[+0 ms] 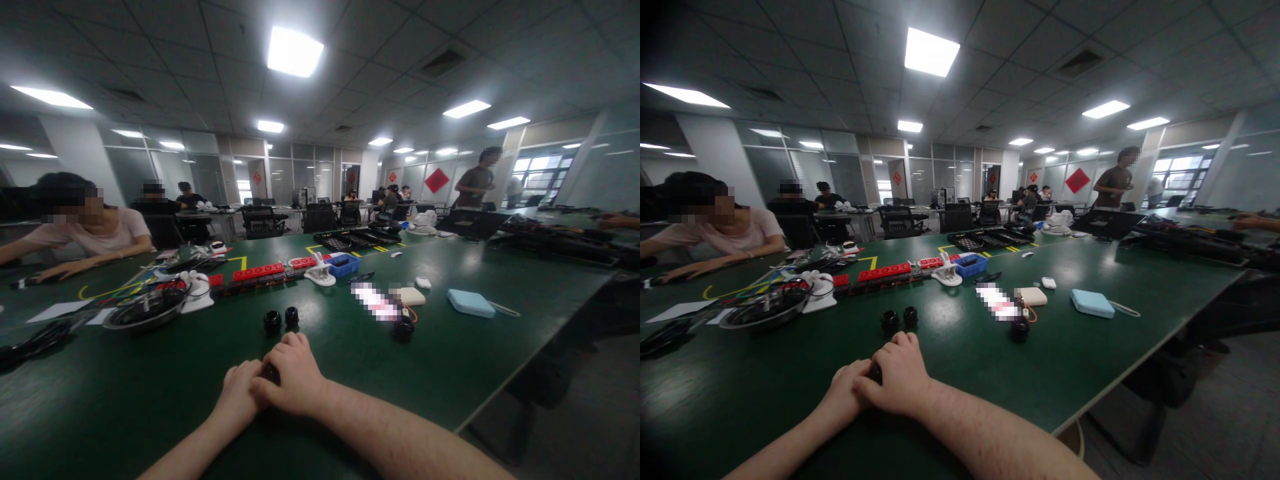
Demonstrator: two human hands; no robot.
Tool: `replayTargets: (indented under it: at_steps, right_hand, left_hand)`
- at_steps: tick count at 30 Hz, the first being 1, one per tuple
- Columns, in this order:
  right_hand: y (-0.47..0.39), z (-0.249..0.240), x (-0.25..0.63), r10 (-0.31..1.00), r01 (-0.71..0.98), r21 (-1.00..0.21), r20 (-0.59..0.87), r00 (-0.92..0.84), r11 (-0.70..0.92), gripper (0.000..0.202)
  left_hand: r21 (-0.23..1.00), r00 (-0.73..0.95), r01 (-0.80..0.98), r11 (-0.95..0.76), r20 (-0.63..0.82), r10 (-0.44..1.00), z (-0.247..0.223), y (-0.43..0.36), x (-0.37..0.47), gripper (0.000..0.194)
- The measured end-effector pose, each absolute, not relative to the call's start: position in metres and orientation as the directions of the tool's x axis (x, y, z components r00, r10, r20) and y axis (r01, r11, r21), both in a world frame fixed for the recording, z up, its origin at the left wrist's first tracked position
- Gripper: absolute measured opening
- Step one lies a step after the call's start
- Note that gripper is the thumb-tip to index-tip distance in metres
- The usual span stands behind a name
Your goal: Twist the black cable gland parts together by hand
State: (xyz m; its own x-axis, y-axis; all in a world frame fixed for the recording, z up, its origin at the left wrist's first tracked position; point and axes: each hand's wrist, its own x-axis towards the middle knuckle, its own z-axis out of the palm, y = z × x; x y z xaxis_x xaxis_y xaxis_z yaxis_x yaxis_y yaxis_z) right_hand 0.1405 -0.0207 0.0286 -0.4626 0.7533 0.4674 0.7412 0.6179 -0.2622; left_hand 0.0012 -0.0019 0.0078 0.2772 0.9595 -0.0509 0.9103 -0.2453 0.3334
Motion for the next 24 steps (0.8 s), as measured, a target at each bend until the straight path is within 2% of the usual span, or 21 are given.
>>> replayTargets:
  at_steps: [5,17,24]
  right_hand:
    - [-0.024,0.03,0.139,0.708,0.722,-0.205,0.487,-0.511,0.661,0.031]
    - [-0.027,0.022,0.137,0.578,0.647,-0.087,0.55,-0.603,0.757,0.027]
    - [-0.033,0.021,0.135,0.625,0.676,-0.116,0.52,-0.582,0.727,0.026]
  left_hand:
    - [0.289,0.289,0.92,-0.266,-0.04,0.956,0.004,0.001,0.0,0.015]
    - [0.34,0.236,0.92,-0.196,-0.08,0.969,0.002,0.005,0.002,0.016]
    - [0.379,0.259,0.898,-0.225,-0.039,0.965,0.0,0.002,-0.001,0.015]
